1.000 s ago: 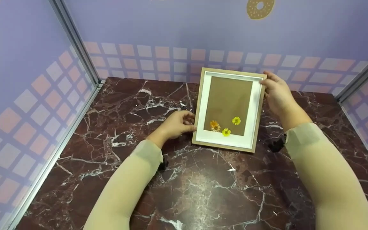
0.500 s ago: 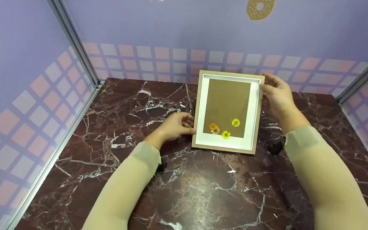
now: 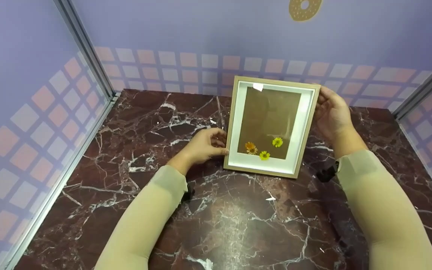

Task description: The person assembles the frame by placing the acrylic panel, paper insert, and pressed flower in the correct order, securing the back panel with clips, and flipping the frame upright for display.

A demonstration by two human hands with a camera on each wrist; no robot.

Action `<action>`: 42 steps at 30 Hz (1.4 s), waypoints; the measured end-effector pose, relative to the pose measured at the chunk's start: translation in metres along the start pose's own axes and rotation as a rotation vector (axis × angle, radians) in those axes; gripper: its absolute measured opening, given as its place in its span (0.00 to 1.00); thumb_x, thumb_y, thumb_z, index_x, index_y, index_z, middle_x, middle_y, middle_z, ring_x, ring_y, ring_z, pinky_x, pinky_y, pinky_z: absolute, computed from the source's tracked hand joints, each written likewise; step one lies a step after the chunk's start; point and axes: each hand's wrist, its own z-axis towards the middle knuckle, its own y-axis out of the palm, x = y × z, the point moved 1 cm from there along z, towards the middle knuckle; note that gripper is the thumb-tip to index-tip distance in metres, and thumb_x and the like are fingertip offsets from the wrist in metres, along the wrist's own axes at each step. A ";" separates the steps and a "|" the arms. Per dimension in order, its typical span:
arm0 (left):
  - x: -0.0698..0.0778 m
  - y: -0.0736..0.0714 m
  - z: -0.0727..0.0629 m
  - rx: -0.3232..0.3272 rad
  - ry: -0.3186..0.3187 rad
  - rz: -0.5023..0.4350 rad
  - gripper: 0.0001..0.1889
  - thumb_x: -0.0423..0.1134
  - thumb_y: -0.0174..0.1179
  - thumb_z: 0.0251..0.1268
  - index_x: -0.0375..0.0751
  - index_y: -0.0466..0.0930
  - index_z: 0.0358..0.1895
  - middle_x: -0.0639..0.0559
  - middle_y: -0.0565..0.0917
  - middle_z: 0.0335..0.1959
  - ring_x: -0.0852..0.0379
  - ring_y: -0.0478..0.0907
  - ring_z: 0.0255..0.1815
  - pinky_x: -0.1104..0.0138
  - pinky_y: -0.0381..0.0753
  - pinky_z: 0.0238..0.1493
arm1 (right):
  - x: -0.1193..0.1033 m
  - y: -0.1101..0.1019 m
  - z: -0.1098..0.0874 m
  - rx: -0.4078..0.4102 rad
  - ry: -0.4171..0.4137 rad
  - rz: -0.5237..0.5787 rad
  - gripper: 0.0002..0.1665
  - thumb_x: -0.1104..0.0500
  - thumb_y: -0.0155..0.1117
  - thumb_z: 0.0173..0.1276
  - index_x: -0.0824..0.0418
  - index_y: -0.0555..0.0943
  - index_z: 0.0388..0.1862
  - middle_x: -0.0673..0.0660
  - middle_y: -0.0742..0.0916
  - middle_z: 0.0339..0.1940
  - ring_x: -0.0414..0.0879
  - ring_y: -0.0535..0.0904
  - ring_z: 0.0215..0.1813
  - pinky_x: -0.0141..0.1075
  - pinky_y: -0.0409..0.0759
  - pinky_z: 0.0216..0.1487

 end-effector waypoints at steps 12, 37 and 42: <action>0.001 0.002 -0.009 -0.021 0.026 0.059 0.29 0.26 0.79 0.64 0.27 0.81 0.67 0.33 0.89 0.62 0.38 0.91 0.62 0.58 0.94 0.66 | 0.022 0.001 -0.021 -0.393 0.305 -0.006 0.60 0.14 0.21 0.77 0.50 0.81 0.78 0.50 0.89 0.73 0.46 0.87 0.74 0.44 0.87 0.75; 0.008 0.006 -0.009 -0.015 0.092 0.066 0.26 0.25 0.78 0.65 0.26 0.81 0.65 0.32 0.90 0.59 0.37 0.91 0.61 0.50 0.91 0.72 | 0.021 0.014 -0.029 -0.663 0.233 0.376 0.66 0.21 0.06 0.83 0.64 0.78 0.78 0.65 0.89 0.70 0.58 0.88 0.69 0.52 0.87 0.75; 0.010 0.005 -0.011 -0.012 0.082 0.069 0.26 0.26 0.78 0.65 0.28 0.82 0.65 0.34 0.91 0.60 0.39 0.91 0.60 0.52 0.91 0.72 | 0.021 0.017 -0.031 -0.662 0.235 0.433 0.64 0.21 0.12 0.86 0.67 0.78 0.76 0.67 0.89 0.68 0.60 0.88 0.68 0.54 0.87 0.75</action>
